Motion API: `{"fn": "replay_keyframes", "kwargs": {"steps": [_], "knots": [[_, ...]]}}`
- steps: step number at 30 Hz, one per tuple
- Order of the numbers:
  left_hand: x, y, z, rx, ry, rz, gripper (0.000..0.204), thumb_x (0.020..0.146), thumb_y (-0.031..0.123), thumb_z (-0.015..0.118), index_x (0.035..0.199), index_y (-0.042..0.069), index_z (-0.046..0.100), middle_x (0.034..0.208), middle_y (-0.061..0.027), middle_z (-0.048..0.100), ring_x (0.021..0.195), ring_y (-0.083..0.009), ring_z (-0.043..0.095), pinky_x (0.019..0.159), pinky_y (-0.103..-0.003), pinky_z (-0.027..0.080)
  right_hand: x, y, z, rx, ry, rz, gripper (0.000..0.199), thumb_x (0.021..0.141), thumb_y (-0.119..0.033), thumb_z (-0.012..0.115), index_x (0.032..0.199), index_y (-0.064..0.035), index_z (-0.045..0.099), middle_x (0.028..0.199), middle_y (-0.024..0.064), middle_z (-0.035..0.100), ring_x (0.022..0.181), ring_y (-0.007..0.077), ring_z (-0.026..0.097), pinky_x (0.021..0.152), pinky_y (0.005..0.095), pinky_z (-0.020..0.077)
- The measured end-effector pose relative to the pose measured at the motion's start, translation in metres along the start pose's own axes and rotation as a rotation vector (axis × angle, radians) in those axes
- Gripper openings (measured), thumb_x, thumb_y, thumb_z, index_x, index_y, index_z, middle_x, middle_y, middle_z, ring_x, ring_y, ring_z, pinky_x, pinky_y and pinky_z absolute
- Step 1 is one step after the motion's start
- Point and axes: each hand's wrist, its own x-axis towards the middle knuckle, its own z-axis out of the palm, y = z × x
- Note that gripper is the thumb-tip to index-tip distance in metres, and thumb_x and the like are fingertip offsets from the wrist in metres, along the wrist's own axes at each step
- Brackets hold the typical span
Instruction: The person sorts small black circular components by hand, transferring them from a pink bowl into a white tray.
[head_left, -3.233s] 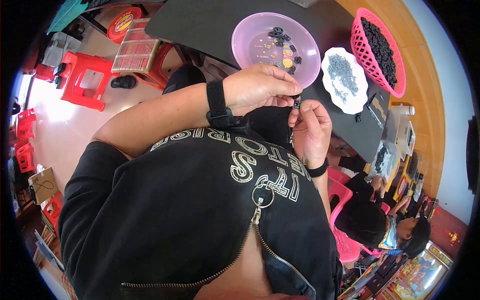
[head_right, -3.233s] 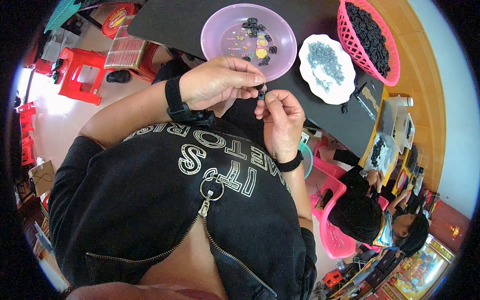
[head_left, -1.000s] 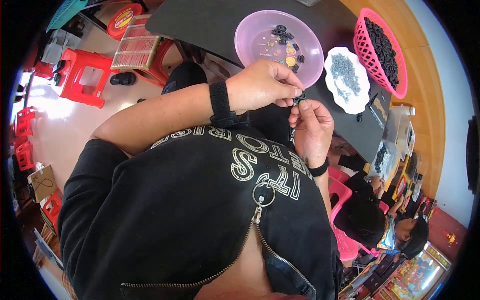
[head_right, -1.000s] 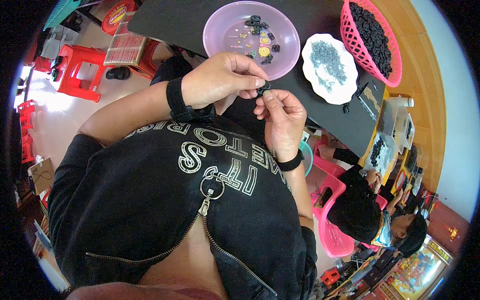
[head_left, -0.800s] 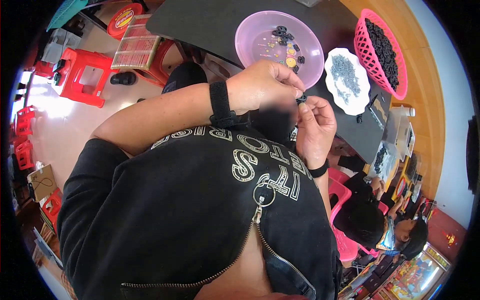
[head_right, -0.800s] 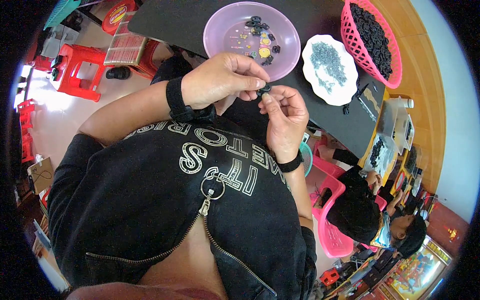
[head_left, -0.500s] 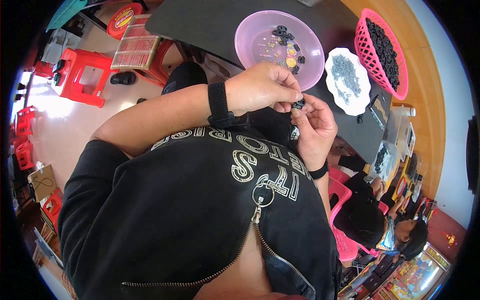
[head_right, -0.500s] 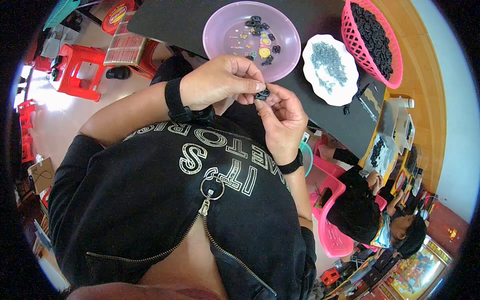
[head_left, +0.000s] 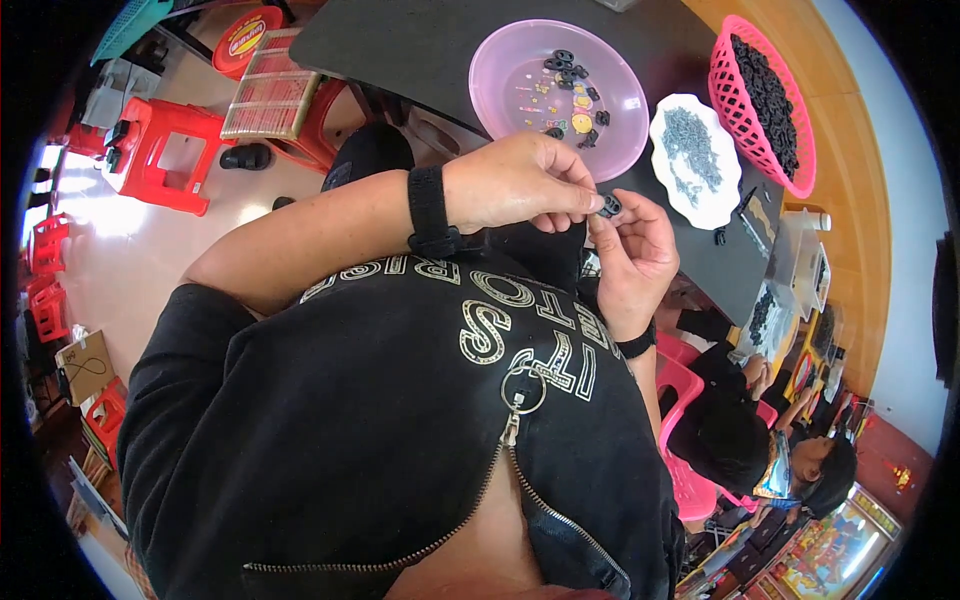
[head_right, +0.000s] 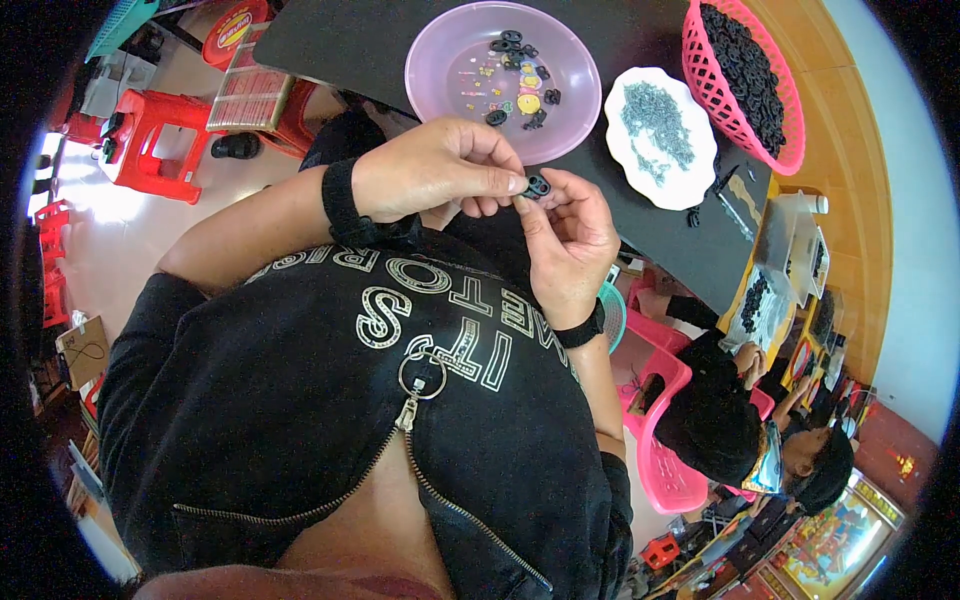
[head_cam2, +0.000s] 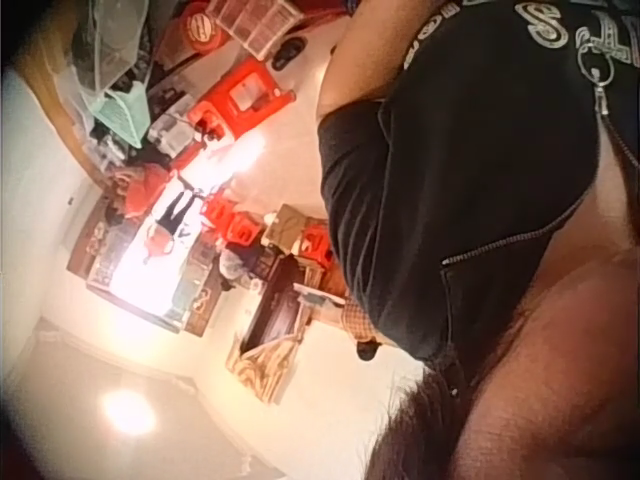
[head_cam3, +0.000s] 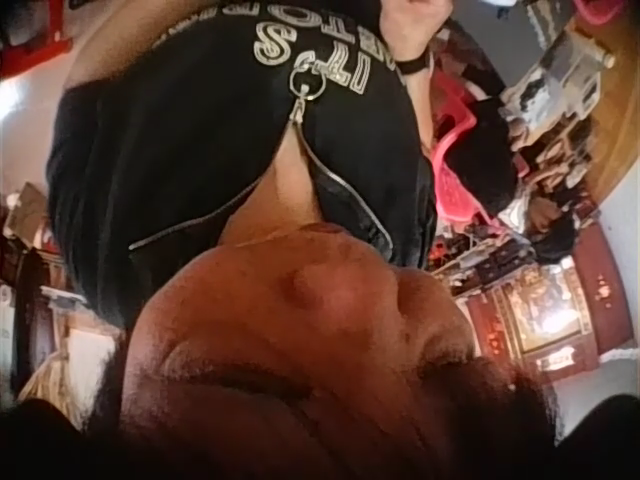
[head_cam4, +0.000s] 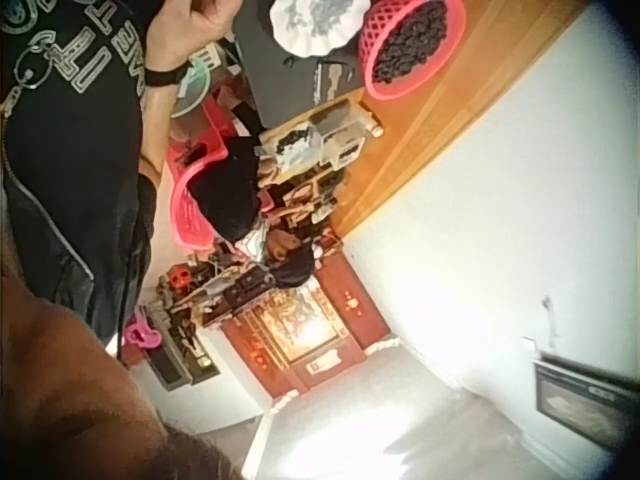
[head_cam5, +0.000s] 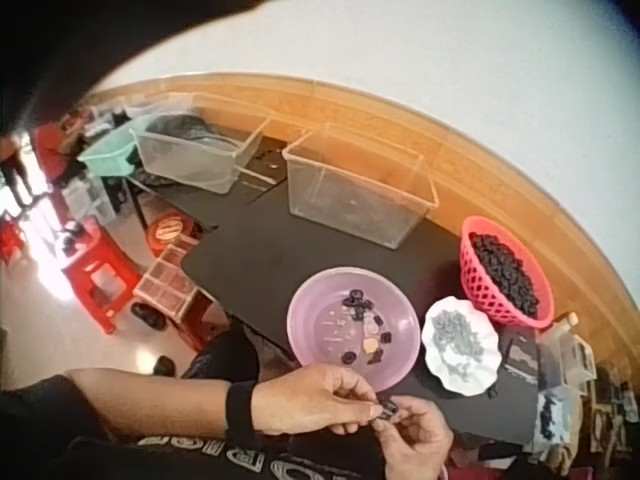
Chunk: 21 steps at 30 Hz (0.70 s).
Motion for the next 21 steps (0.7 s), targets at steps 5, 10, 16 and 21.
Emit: {"fn": "replay_keyframes", "kwargs": {"steps": [5,10,16,21], "knots": [[-0.001,-0.003,0.000,0.003,-0.044,-0.025,0.016,0.084,0.020,0.062,0.088,0.004,0.061,0.069,-0.0001,0.056,0.056,-0.0045,0.050,0.038,-0.016,0.032,0.000,0.004,-0.002,-0.012,-0.013,-0.005,0.031,0.078,0.008,0.062,0.106,0.0007,0.052,0.083,0.0000,0.054,0.071,0.0057,0.054,0.063,0.0170,0.0445],[-0.004,0.001,0.002,-0.042,-0.027,-0.027,0.014,0.084,0.018,0.061,0.085,0.004,0.062,0.068,-0.0004,0.056,0.054,-0.0047,0.049,0.037,-0.016,0.031,0.000,0.002,-0.003,0.114,-0.010,0.023,0.023,0.081,0.002,0.061,0.104,0.0010,0.055,0.080,0.0008,0.056,0.069,0.0065,0.054,0.061,0.0184,0.0453],[-0.003,-0.002,0.002,0.139,-0.007,-0.002,0.014,0.084,0.017,0.061,0.084,0.003,0.062,0.065,-0.0006,0.056,0.054,-0.0043,0.049,0.038,-0.017,0.034,0.000,0.007,-0.006,0.329,-0.022,0.066,0.014,0.086,-0.003,0.056,0.100,0.0018,0.058,0.077,0.0024,0.058,0.066,0.0085,0.055,0.059,0.0206,0.0455],[-0.002,-0.003,0.003,0.331,0.039,0.127,0.013,0.084,0.015,0.061,0.084,0.002,0.063,0.063,-0.0015,0.057,0.048,-0.0048,0.049,0.038,-0.019,0.037,0.001,0.007,-0.007,0.285,-0.010,0.070,0.013,0.086,-0.002,0.055,0.099,0.0013,0.059,0.077,0.0021,0.058,0.065,0.0082,0.055,0.059,0.0202,0.0451]]}}
